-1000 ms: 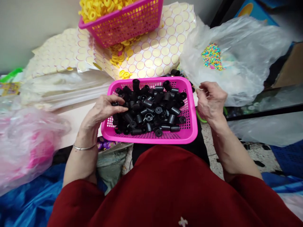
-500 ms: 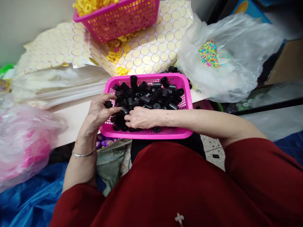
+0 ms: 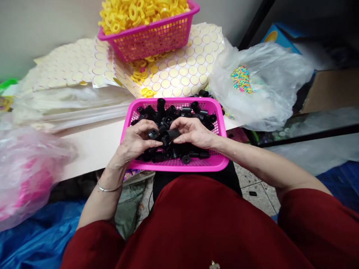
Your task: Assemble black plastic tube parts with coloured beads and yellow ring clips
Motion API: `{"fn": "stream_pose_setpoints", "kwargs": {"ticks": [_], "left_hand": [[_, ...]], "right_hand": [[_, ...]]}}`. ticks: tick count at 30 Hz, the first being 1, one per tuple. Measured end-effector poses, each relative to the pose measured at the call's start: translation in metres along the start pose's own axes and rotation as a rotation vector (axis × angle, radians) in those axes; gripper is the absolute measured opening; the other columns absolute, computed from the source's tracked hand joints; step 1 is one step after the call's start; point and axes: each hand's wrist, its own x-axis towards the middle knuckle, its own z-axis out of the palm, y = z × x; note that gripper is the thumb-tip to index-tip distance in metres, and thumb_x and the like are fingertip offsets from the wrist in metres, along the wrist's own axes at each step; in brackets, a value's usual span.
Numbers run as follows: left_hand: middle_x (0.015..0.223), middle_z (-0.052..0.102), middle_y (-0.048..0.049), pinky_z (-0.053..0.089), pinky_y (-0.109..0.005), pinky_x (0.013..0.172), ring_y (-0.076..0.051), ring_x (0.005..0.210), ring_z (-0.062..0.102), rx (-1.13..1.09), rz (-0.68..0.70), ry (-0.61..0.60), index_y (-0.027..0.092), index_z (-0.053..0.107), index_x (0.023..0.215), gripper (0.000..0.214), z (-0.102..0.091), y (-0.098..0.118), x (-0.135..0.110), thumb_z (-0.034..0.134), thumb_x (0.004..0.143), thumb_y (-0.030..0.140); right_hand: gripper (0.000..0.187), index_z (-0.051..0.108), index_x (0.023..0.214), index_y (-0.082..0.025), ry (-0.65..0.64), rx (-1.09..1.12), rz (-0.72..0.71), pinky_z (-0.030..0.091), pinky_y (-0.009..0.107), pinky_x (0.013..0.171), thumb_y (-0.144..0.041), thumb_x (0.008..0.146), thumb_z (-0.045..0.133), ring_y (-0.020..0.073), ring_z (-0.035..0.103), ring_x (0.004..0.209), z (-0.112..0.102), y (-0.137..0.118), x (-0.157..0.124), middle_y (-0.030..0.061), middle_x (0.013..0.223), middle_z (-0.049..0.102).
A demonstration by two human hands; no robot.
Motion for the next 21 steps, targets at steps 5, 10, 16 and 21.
{"fn": "stream_pose_setpoints", "kwargs": {"ticks": [5, 10, 16, 21], "left_hand": [[0.079, 0.066, -0.0027, 0.048, -0.030, 0.071, -0.016, 0.074, 0.058, 0.050, -0.025, -0.039, 0.017, 0.074, 0.080, 0.037, 0.008, 0.001, 0.003, 0.088, 0.050, 0.034], [0.077, 0.068, -0.0028, 0.051, -0.029, 0.070, -0.016, 0.071, 0.060, -0.001, -0.119, -0.017, 0.015, 0.075, 0.085, 0.048, 0.012, 0.004, 0.002, 0.088, 0.046, 0.039], [0.077, 0.069, -0.0039, 0.052, -0.029, 0.068, -0.017, 0.071, 0.060, 0.064, -0.113, -0.036, 0.015, 0.077, 0.085, 0.049, 0.014, 0.009, 0.003, 0.088, 0.047, 0.043], [0.081, 0.070, -0.0038, 0.053, -0.029, 0.072, -0.018, 0.074, 0.063, 0.095, -0.135, -0.067, 0.015, 0.076, 0.094, 0.055, 0.015, 0.004, 0.003, 0.086, 0.051, 0.047]], "right_hand": [[0.039, 0.059, 0.088, -0.016, 0.070, 0.152, 0.008, 0.055, 0.028, 0.069, -0.015, 0.056, 0.081, 0.0112, 0.063, 0.071, -0.006, 0.005, -0.004, -0.0033, 0.079, 0.064], [0.040, 0.059, 0.089, -0.016, 0.094, 0.153, 0.004, 0.057, 0.028, 0.068, -0.017, 0.057, 0.082, 0.0130, 0.067, 0.074, -0.012, 0.005, -0.005, -0.0020, 0.081, 0.066], [0.035, 0.062, 0.089, -0.016, 0.117, -0.037, -0.055, 0.052, 0.027, 0.070, -0.016, 0.058, 0.080, 0.0106, 0.061, 0.073, -0.013, 0.000, -0.007, -0.0026, 0.081, 0.065], [0.026, 0.061, 0.086, -0.016, 0.091, -0.187, -0.124, 0.046, 0.025, 0.065, -0.019, 0.064, 0.075, 0.0097, 0.053, 0.069, -0.012, -0.001, -0.009, -0.0043, 0.075, 0.058]]}}
